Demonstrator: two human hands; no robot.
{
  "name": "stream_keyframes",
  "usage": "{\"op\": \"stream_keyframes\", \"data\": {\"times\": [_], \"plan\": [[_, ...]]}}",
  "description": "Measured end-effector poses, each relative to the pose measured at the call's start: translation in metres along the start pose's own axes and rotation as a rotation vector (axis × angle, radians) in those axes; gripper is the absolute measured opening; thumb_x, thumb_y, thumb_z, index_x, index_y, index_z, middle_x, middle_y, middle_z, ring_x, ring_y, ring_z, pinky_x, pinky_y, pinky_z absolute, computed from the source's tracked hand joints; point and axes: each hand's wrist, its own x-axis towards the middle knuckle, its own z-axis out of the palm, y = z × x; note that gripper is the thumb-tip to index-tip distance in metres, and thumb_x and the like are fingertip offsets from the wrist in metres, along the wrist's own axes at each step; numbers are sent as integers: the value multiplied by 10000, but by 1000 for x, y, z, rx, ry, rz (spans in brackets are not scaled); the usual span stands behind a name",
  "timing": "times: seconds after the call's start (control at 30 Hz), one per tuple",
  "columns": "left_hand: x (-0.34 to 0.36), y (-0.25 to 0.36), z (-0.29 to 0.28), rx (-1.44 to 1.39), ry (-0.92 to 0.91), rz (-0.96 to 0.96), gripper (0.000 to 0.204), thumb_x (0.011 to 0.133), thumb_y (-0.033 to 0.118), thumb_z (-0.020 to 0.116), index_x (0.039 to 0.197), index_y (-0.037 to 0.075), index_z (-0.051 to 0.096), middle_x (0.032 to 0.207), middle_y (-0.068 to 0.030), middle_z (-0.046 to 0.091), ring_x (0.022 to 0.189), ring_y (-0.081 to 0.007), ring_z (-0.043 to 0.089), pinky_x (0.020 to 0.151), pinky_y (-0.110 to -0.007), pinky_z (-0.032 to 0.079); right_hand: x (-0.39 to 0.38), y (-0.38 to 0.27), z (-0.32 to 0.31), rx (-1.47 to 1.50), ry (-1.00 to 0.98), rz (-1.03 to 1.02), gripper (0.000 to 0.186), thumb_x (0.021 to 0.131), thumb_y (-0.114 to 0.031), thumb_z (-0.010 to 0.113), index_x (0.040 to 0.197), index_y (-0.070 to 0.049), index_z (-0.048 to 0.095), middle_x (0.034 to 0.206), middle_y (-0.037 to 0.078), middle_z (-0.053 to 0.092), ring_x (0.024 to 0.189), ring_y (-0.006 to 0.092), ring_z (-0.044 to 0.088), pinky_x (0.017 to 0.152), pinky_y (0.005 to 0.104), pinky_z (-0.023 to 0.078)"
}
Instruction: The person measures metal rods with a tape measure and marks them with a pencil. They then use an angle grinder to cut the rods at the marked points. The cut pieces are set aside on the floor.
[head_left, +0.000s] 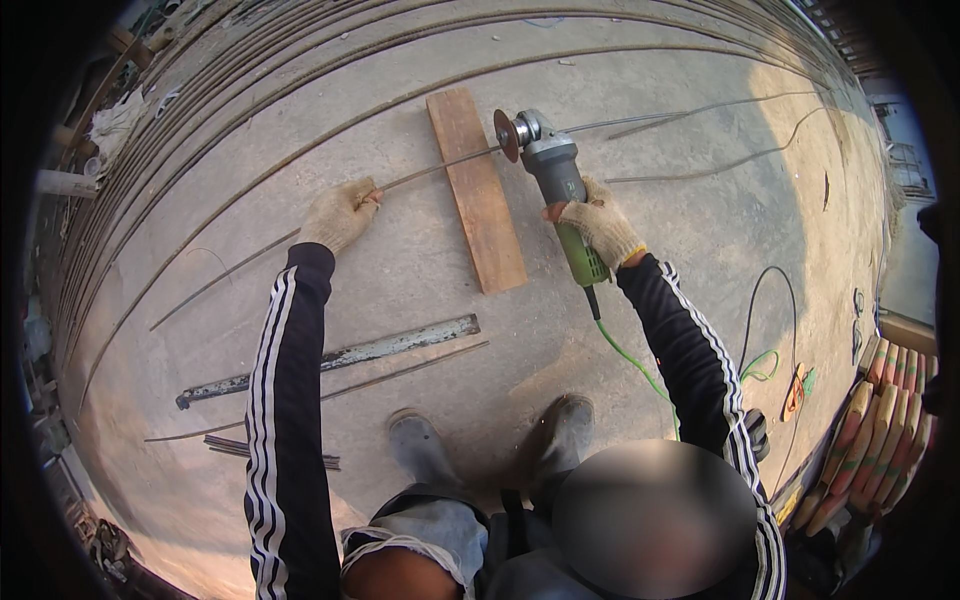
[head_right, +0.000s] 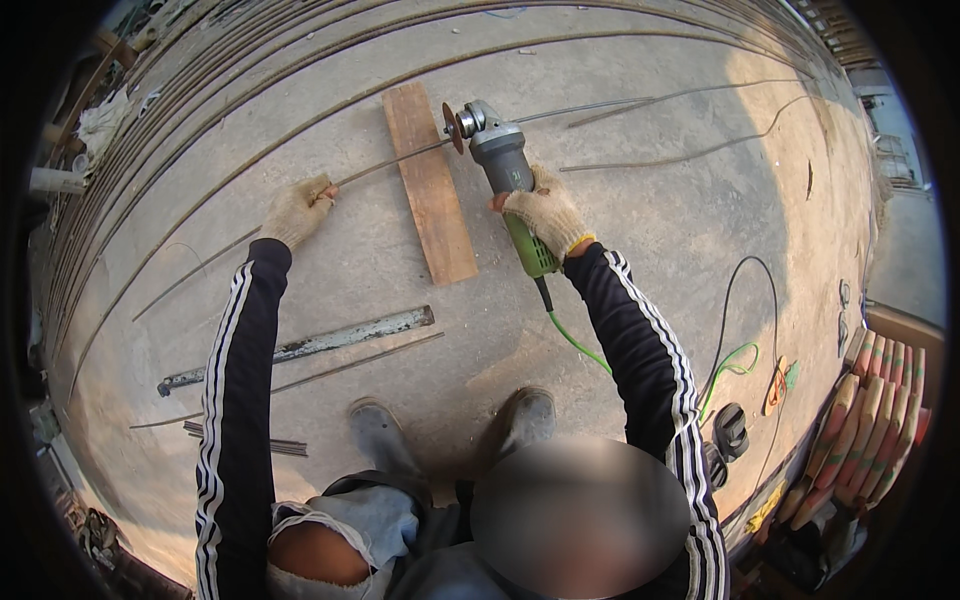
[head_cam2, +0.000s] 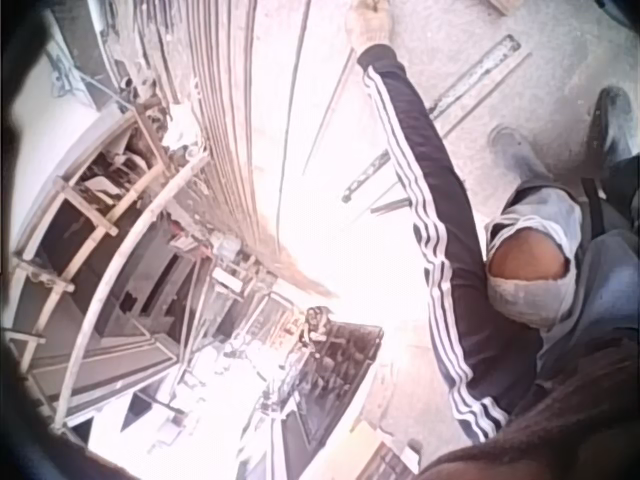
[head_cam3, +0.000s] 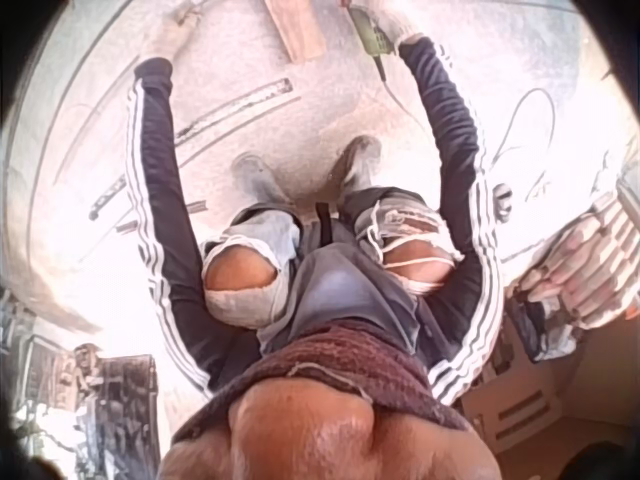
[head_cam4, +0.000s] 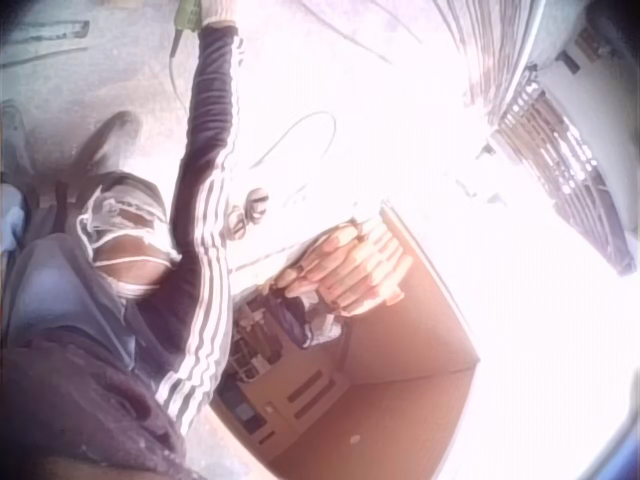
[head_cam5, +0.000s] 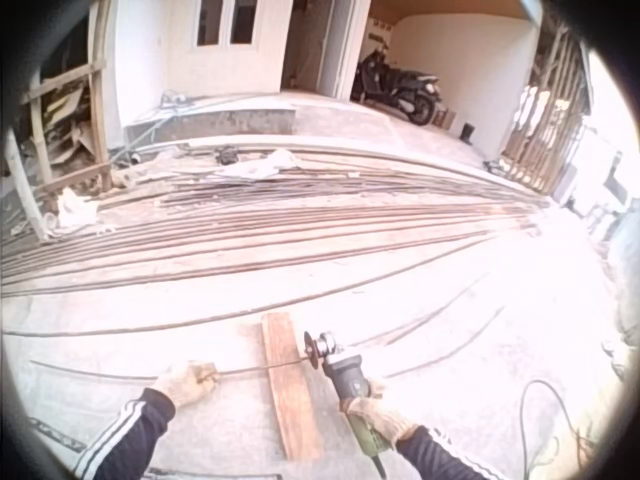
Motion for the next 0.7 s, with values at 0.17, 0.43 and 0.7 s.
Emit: {"op": "stream_keyframes", "data": {"times": [0.17,0.43,0.7], "plan": [[2,-5,2,0,12,21,425,982,210,724,1363,22,709,1229,-218,770,1129,-318,762,998,-374,577,-1,1,0,10,15,-30,630,744,-365,890,1207,-20,637,952,100,701,808,205,672,742,355,557],[2,3,-4,35,-11,138,266,1021,290,636,1156,83,734,1083,-195,764,1015,-386,746,882,-459,581,-6,-8,1,-9,28,-22,561,726,-340,879,1138,-27,664,911,85,689,777,206,660,707,359,545],[0,-2,1,36,27,131,268,1026,309,634,1144,88,727,1058,-202,761,999,-388,747,870,-471,579,-9,-14,1,-28,28,28,600,726,-340,874,1184,-19,657,941,101,693,796,217,666,717,365,549]]}}
